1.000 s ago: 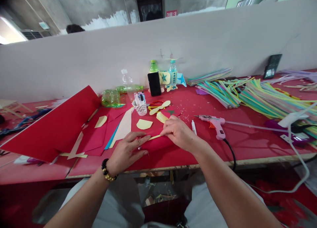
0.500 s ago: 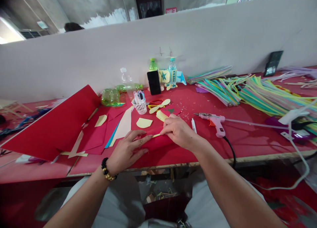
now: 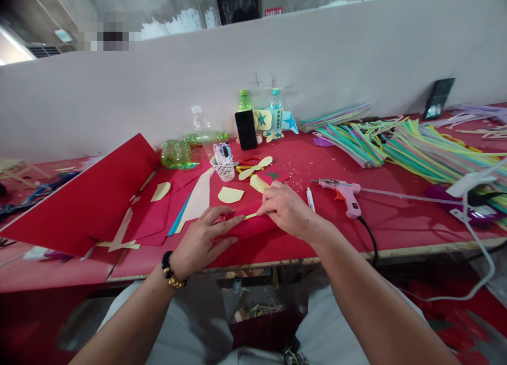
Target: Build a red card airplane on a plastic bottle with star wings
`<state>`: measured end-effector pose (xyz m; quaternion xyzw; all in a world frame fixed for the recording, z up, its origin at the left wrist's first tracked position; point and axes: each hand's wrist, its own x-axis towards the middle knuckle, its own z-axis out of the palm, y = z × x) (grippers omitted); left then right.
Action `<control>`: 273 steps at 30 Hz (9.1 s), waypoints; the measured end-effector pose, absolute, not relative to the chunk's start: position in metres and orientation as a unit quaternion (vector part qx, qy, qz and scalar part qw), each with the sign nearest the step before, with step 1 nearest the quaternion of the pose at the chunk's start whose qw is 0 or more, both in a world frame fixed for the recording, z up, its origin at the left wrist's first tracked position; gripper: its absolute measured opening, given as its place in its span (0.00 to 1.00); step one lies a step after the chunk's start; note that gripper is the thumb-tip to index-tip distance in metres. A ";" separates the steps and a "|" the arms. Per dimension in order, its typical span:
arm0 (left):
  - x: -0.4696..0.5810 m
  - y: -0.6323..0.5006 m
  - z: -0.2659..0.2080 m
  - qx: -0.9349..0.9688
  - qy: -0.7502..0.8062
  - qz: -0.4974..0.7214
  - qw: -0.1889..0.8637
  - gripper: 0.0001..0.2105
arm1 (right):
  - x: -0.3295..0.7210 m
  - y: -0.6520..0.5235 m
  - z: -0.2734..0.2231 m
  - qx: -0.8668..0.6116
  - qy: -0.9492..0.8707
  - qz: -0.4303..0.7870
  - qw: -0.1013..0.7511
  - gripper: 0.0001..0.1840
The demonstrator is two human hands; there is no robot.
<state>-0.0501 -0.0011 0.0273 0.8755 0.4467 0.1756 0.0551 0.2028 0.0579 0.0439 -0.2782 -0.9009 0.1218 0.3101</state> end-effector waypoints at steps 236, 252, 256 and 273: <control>-0.048 -0.079 0.043 0.827 0.320 0.461 -0.035 0.26 | 0.173 -0.039 -0.007 -0.343 -0.886 -0.071 0.302 0.35; -0.024 -0.072 0.015 0.855 0.469 0.214 0.060 0.30 | 0.173 -0.043 -0.019 -0.356 -0.883 0.017 0.304 0.30; -0.026 -0.073 0.019 0.856 0.466 0.212 0.068 0.29 | 0.177 -0.041 -0.014 -0.342 -0.887 0.053 0.307 0.29; -0.040 -0.068 0.017 0.823 0.495 0.265 0.090 0.25 | 0.223 0.190 0.033 -0.661 -0.747 0.067 0.039 0.11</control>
